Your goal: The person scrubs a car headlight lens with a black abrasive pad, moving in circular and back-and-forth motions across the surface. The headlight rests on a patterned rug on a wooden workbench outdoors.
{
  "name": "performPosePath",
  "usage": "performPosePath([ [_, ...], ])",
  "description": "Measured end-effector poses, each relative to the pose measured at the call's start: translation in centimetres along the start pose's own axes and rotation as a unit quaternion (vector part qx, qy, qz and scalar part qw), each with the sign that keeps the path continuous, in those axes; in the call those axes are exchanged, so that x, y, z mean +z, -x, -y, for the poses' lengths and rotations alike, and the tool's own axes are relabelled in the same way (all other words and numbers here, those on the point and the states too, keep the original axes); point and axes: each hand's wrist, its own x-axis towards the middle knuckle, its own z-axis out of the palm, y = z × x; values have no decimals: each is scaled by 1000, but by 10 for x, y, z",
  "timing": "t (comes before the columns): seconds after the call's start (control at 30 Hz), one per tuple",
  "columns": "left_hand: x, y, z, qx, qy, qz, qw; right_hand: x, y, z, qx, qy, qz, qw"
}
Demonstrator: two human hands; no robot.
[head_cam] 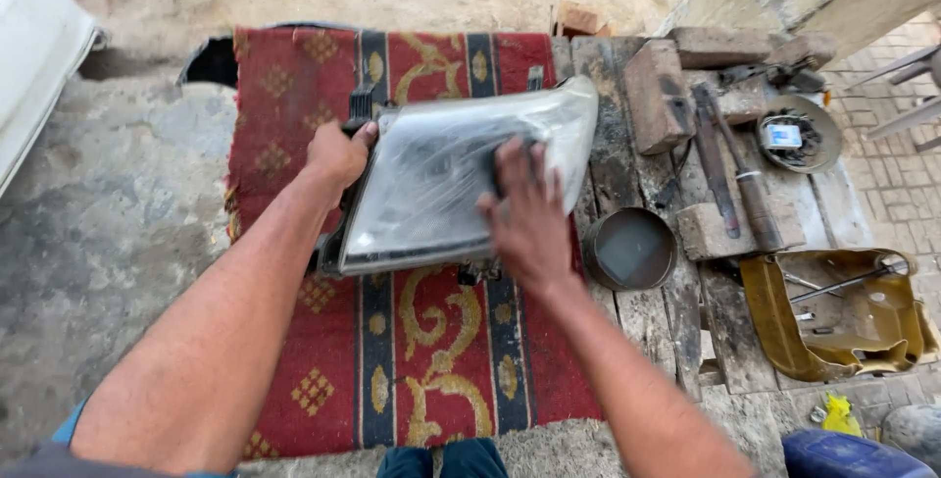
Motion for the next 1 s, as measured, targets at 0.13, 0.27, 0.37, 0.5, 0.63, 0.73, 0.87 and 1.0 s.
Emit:
performPosePath([
  [0.13, 10, -20, 13, 9, 16, -10, 1000, 23, 28, 32, 11, -39, -57, 998],
  [0.27, 0, 0, -4, -3, 15, 4, 1000, 22, 48, 17, -72, 25, -16, 997],
  [0.37, 0, -11, 6, 2, -7, 1, 1000, 13, 11, -12, 28, -65, -10, 997],
  [0.5, -5, 7, -6, 18, -20, 11, 1000, 6, 25, 35, -32, -108, -46, 993],
  [0.63, 4, -22, 17, 10, -33, 9, 999, -2, -8, -2, 9, -6, 66, 998],
  [0.73, 8, -24, 17, 14, -39, 5, 999, 12, -59, -26, 80, -57, -78, 992],
  [0.87, 0, 6, -5, -1, -26, 11, 1000, 13, -25, 53, -62, -87, -119, 987],
  [1.0, 1, -10, 4, 5, -31, 21, 999, -4, -39, 15, -108, -38, -141, 983],
])
